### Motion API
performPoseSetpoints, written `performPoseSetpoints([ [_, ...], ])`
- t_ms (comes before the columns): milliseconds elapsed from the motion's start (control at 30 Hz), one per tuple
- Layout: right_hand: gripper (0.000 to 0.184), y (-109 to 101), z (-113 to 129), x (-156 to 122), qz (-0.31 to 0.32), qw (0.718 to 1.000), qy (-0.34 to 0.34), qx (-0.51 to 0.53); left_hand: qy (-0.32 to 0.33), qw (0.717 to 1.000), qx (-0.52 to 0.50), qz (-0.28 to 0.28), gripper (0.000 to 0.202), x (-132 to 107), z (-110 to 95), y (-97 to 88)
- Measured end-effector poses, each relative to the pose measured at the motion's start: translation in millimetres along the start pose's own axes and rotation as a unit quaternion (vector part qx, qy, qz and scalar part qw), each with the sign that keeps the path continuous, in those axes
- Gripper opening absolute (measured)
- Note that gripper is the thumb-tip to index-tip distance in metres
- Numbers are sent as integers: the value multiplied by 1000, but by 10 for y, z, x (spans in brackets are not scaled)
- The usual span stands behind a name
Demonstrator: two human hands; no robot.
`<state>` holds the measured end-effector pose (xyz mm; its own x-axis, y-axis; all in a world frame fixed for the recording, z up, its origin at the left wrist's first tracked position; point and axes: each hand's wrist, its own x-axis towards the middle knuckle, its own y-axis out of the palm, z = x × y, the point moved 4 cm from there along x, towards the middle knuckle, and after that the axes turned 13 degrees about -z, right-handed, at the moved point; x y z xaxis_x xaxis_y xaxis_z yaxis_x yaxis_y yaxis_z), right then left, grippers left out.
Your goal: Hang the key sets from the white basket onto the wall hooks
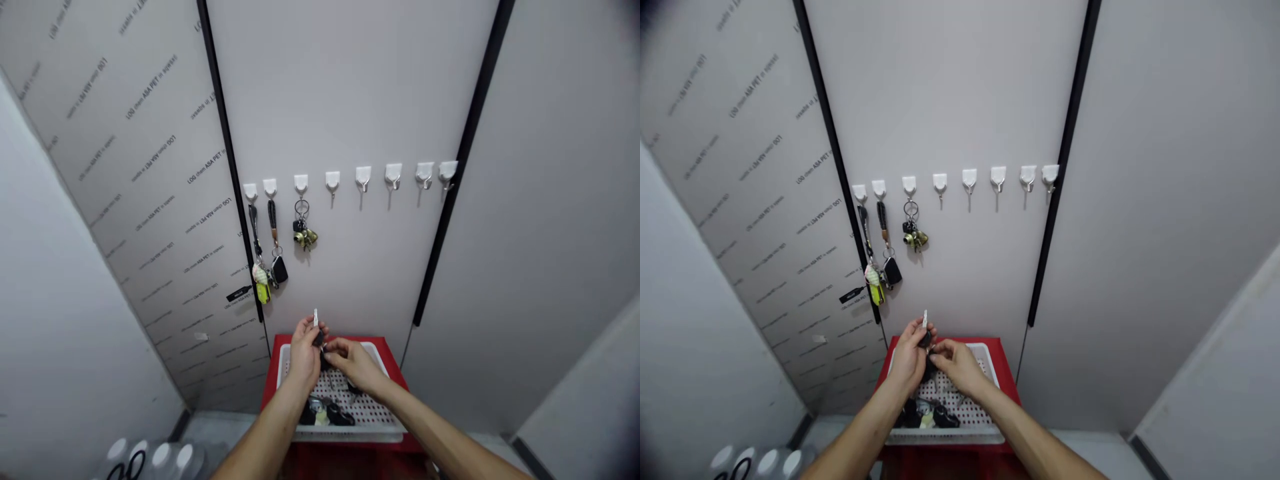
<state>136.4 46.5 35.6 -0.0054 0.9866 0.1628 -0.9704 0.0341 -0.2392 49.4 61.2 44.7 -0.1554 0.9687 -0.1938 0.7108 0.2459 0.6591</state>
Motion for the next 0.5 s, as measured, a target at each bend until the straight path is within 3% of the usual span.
performPoseSetpoints([
  [167, 8, 20, 170, -21, 3, 998, -48, -31, 7, 1000, 15, -24, 26, -8, -10, 29],
  [367, 12, -114, 373, 48, -14, 986, -97, -132, 26, 1000, 13, -11, 26, 24, -81, 83],
  [500, 14, -83, 425, 38, 16, 971, -129, -200, 19, 1000, -9, -15, 27, 16, -105, 140],
])
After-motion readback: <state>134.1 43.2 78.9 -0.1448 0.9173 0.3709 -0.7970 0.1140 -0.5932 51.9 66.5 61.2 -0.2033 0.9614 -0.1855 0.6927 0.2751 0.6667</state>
